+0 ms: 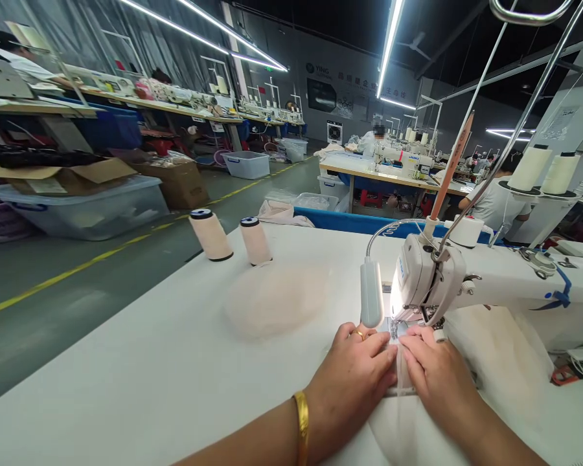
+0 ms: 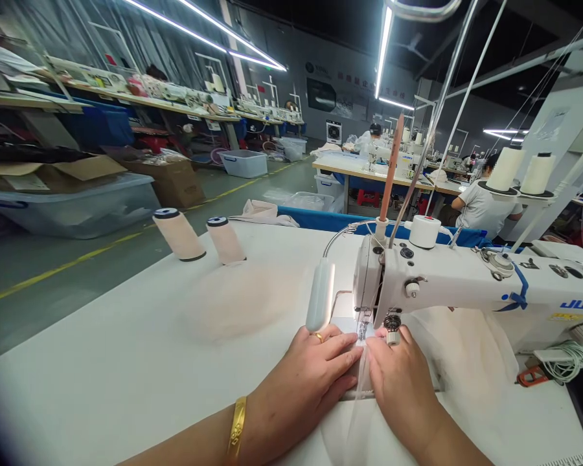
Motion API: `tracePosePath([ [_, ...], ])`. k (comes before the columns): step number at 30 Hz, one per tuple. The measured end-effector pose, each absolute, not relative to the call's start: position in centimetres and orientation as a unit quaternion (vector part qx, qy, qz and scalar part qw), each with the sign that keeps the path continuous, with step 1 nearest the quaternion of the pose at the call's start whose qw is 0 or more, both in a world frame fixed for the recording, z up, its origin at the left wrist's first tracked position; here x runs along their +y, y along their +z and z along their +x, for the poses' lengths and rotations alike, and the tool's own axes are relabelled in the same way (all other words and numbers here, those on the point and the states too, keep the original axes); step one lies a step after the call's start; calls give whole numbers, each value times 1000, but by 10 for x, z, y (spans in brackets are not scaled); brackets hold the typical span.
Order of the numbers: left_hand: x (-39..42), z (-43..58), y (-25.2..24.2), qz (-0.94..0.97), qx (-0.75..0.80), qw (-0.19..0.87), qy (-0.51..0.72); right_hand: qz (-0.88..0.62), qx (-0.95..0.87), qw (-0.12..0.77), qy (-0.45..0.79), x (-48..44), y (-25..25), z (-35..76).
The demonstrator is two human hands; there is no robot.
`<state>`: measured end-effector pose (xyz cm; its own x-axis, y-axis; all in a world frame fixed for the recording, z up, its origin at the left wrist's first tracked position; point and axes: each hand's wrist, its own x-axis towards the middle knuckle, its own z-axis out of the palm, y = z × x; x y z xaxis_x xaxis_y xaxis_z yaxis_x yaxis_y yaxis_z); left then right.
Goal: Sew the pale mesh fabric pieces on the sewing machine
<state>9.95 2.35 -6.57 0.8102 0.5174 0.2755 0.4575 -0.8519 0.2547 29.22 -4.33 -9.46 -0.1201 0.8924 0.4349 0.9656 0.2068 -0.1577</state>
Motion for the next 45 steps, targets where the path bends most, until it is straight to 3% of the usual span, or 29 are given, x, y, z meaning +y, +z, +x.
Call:
tracePosePath([
  [8, 24, 103, -69, 944, 263, 84, 180, -625, -741, 224, -103, -41, -100, 295],
  [12, 23, 95, -55, 944, 252, 130, 170, -603, -755, 236, -105, -46, -96, 297],
  [16, 24, 77, -41, 954, 185, 191, 140, -579, -781, 233, -4, -63, -74, 301],
  [21, 29, 76, -60, 955, 165, 175, 171, -543, -809, 192, 117, -74, -53, 306],
  [31, 41, 110, -70, 892, 270, 258, 256, -588, -727, 337, 109, -58, -64, 299],
  [37, 45, 114, -74, 893, 240, 255, 283, -608, -664, 412, 140, -55, -67, 295],
  [45, 46, 115, -75, 890, 196, 259, 321, -593, -694, 394, 109, -55, -66, 298],
])
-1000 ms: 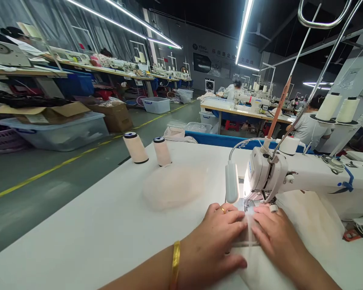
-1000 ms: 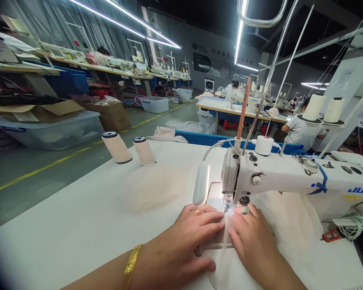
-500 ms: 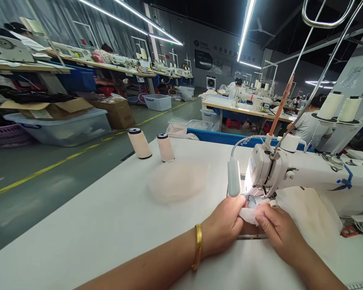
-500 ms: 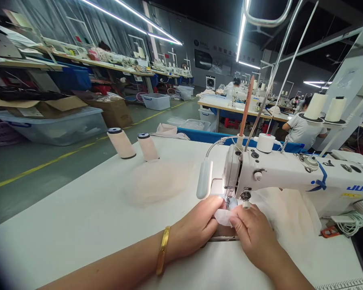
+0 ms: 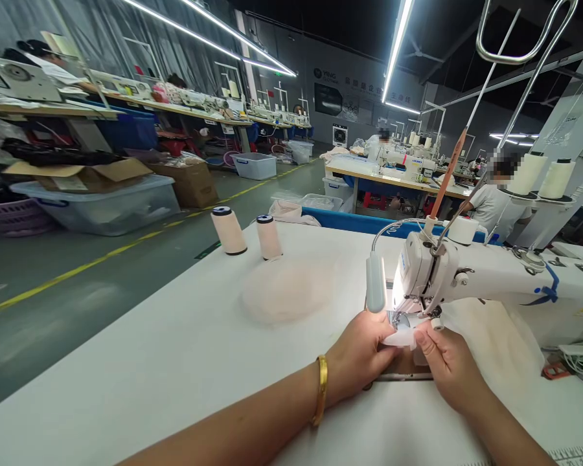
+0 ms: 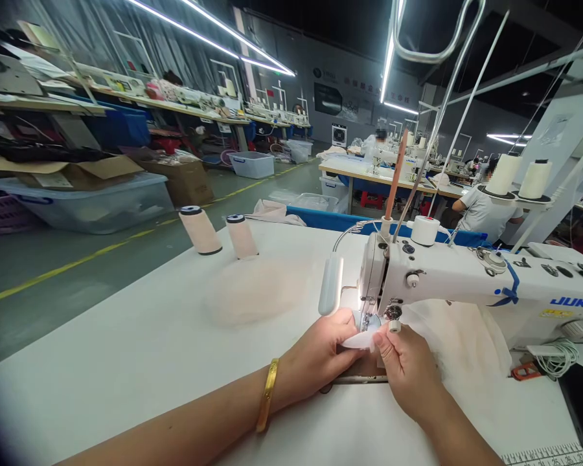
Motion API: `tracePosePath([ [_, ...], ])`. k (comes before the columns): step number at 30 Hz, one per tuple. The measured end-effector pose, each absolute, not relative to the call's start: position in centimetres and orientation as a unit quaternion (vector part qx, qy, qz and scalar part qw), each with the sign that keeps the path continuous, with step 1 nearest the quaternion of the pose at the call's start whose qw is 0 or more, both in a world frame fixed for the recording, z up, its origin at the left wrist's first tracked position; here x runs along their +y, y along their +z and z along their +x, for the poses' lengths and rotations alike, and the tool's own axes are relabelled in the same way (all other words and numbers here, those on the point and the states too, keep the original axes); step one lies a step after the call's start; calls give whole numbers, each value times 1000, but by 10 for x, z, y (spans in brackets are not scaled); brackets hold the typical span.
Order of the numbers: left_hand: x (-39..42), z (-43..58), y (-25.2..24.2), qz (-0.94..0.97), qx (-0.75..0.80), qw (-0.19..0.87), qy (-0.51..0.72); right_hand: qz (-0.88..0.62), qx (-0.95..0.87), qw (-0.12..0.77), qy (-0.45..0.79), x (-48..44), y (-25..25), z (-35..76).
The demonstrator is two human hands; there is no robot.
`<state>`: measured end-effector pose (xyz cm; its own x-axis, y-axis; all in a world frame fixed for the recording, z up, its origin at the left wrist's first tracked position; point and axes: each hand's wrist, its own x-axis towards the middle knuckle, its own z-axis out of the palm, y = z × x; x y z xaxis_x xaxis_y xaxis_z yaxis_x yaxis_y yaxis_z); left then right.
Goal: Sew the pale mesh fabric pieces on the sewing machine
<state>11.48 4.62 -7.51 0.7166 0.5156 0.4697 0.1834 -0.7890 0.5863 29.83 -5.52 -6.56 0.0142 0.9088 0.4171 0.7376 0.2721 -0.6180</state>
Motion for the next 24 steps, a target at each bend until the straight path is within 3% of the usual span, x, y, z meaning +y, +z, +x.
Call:
tracePosePath([
  [7, 27, 96, -80, 927, 106, 167, 319, -500, -828, 231, 105, -68, -58, 302],
  [24, 42, 94, -82, 938, 130, 99, 307, -525, -823, 197, 88, -63, -61, 301],
])
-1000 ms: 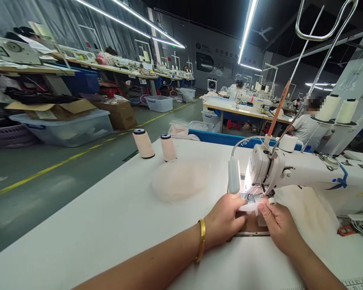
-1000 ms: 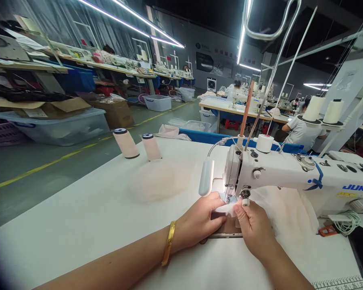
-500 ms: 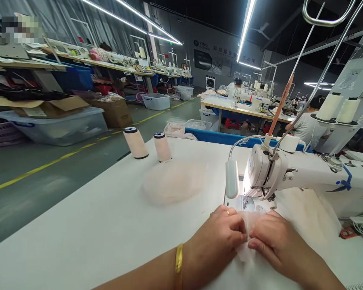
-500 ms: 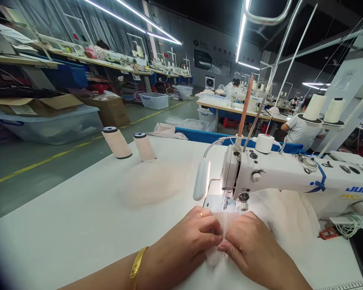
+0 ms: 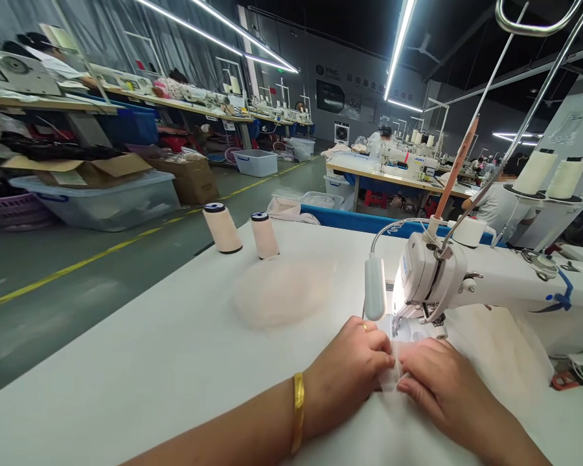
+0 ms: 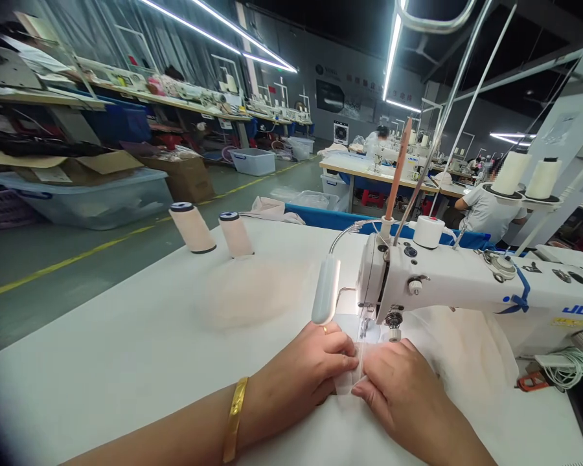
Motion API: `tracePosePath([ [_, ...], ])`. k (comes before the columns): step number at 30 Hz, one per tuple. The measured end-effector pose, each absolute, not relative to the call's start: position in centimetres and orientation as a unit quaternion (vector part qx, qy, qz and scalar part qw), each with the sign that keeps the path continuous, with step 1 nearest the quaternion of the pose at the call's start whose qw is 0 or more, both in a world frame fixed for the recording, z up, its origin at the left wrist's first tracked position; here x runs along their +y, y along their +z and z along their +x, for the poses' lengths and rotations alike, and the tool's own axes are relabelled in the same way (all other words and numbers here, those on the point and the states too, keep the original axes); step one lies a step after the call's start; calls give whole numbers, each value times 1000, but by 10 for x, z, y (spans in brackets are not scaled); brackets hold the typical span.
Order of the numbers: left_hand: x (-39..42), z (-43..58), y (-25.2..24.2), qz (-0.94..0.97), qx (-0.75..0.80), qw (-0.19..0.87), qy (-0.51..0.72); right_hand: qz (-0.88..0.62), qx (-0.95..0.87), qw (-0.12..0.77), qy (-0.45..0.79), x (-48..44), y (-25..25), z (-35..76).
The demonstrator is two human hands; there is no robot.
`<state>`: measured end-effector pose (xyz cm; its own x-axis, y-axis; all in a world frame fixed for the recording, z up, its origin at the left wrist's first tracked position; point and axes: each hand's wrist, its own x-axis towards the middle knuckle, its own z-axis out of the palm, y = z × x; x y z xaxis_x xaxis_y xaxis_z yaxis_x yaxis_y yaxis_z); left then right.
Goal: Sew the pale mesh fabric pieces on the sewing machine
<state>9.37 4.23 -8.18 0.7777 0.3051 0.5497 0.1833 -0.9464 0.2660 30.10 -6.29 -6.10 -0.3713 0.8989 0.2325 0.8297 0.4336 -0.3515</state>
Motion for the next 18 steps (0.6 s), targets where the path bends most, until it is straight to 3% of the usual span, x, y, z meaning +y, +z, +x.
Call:
tracePosePath([
  [10, 51, 103, -81, 947, 156, 71, 272, -559, -801, 195, 86, -61, -67, 297],
  [18, 55, 105, -70, 926, 159, 202, 277, -578, -752, 316, 28, -47, -79, 297],
])
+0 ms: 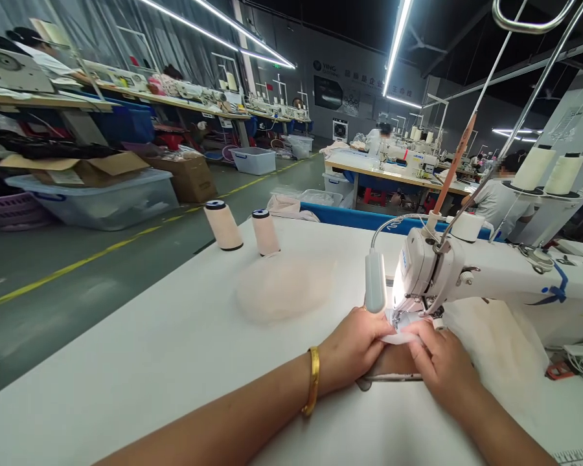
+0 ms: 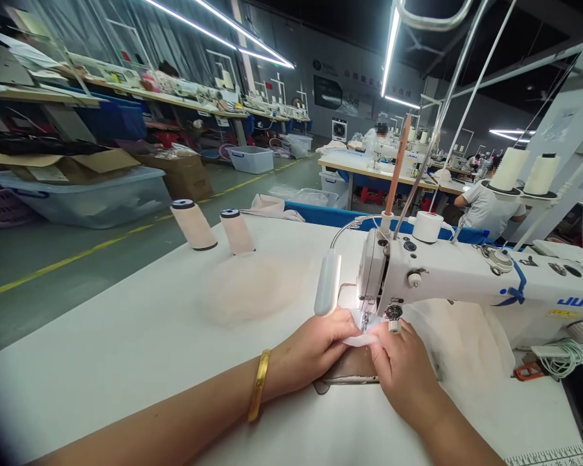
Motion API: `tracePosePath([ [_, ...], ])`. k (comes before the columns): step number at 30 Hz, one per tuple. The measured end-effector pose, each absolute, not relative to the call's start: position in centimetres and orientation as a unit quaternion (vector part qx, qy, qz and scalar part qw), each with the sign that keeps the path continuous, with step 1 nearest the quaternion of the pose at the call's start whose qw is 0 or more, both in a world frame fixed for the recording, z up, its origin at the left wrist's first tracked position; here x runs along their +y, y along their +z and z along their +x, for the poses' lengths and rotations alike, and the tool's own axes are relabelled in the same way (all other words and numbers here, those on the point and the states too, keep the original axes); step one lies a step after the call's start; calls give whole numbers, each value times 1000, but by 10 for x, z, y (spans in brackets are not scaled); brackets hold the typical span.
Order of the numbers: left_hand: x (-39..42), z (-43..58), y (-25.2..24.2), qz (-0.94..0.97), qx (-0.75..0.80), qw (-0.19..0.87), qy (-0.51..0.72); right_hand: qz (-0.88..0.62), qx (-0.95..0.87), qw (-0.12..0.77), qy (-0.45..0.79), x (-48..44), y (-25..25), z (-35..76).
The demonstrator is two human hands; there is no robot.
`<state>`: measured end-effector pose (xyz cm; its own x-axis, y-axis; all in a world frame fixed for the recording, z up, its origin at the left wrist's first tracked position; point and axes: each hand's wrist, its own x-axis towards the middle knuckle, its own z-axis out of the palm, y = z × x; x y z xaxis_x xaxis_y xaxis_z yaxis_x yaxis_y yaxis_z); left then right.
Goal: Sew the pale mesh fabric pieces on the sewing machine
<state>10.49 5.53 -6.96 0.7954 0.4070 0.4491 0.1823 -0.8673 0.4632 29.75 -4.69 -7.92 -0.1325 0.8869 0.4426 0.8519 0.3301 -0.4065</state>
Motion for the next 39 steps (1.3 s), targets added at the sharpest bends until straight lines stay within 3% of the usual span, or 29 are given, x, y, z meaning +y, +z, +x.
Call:
tracePosePath([
  [4, 57, 104, -66, 928, 161, 198, 273, -569, -745, 345, 41, -48, -71, 297],
  [11, 41, 93, -69, 949, 119, 129, 263, -512, -829, 215, 65, -64, -61, 300],
  [20, 38, 86, -72, 952, 124, 97, 263, -534, -826, 170, 59, -67, -60, 298],
  [39, 42, 89, -74, 958, 117, 77, 249, -543, -819, 179, 52, -62, -66, 298],
])
